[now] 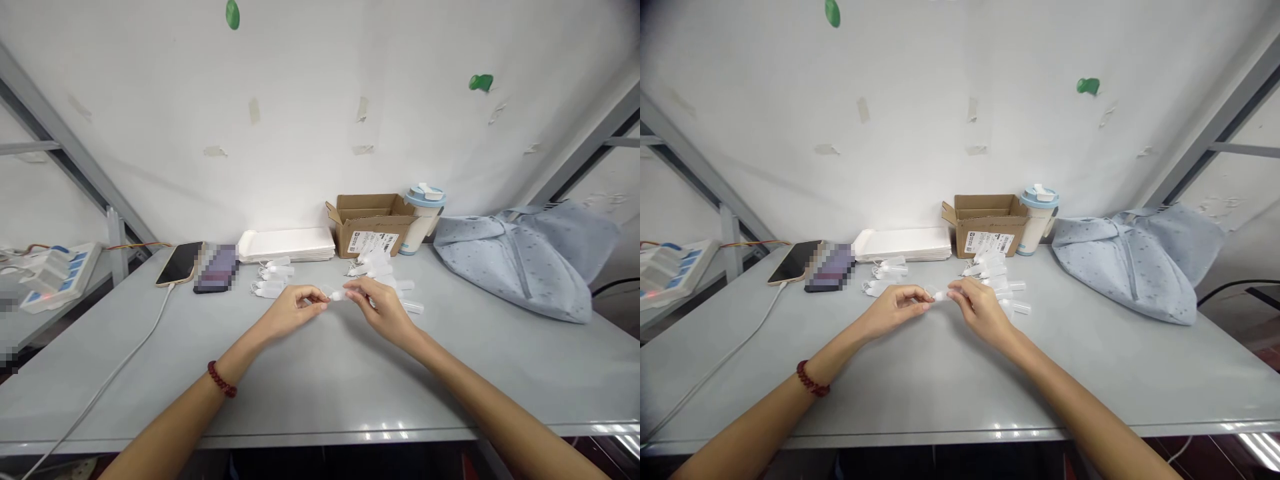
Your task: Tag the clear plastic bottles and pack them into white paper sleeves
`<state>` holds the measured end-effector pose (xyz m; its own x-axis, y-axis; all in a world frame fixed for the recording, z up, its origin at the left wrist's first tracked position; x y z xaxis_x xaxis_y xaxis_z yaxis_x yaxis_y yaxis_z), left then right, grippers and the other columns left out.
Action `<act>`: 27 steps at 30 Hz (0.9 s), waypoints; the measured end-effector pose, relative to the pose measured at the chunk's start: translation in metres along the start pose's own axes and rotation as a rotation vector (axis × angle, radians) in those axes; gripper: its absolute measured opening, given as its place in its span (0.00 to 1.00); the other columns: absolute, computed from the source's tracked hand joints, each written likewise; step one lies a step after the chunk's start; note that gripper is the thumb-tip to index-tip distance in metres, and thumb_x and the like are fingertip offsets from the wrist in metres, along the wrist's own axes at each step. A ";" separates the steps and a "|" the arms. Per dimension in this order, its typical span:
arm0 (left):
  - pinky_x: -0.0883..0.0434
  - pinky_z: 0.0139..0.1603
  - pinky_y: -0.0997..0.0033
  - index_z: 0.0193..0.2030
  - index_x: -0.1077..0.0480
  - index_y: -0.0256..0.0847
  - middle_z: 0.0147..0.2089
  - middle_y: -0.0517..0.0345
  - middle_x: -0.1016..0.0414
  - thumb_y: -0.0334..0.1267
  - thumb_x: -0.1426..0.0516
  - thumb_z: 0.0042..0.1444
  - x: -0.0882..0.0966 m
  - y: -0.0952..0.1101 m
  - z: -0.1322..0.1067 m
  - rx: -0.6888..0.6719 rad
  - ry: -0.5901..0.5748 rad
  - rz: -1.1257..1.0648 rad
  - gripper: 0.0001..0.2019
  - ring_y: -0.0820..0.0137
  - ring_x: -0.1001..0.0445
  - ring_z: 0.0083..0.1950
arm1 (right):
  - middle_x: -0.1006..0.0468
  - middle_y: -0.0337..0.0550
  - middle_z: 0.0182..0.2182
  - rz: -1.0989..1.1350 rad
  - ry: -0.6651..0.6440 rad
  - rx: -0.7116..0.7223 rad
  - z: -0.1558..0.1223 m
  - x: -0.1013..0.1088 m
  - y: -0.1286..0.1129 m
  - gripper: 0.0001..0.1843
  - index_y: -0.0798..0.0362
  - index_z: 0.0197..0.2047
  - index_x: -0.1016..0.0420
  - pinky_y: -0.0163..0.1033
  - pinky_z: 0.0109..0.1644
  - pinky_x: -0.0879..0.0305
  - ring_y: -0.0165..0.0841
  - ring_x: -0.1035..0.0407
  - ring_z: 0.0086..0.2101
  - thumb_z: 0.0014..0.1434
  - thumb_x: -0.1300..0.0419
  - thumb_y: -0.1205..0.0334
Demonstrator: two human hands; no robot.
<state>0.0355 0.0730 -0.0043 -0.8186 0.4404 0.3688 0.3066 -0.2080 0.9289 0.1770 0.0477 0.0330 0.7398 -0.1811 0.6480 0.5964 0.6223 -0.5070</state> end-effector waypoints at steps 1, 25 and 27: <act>0.34 0.39 0.71 0.35 0.28 0.36 0.38 0.52 0.26 0.41 0.43 0.51 0.001 -0.001 0.001 0.001 0.006 0.005 0.10 0.67 0.30 0.40 | 0.28 0.41 0.26 0.000 -0.002 -0.003 0.000 0.000 0.001 0.13 0.53 0.38 0.29 0.35 0.28 0.39 0.30 0.36 0.25 0.64 0.52 0.57; 0.36 0.33 0.73 0.27 0.30 0.36 0.27 0.58 0.29 0.42 0.45 0.51 0.003 -0.006 -0.001 0.050 0.038 0.078 0.11 0.71 0.32 0.30 | 0.26 0.42 0.27 0.037 -0.059 -0.038 -0.011 -0.023 0.004 0.11 0.55 0.37 0.27 0.35 0.32 0.37 0.31 0.32 0.28 0.62 0.51 0.64; 0.37 0.31 0.73 0.27 0.30 0.36 0.27 0.58 0.29 0.43 0.46 0.51 0.003 -0.008 -0.001 0.058 0.031 0.103 0.12 0.72 0.33 0.29 | 0.26 0.42 0.27 0.037 -0.067 -0.034 -0.011 -0.025 0.005 0.11 0.55 0.37 0.28 0.35 0.32 0.38 0.31 0.32 0.27 0.62 0.51 0.64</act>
<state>0.0303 0.0750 -0.0107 -0.7957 0.3919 0.4618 0.4167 -0.1991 0.8869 0.1649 0.0468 0.0084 0.7399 -0.1066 0.6642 0.5800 0.6013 -0.5496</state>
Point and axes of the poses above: each hand's wrist, its own z-axis towards the middle knuckle, its own x-axis out of the back of the hand, y = z × x, the point moved 8 cm from there along z, towards the middle knuckle
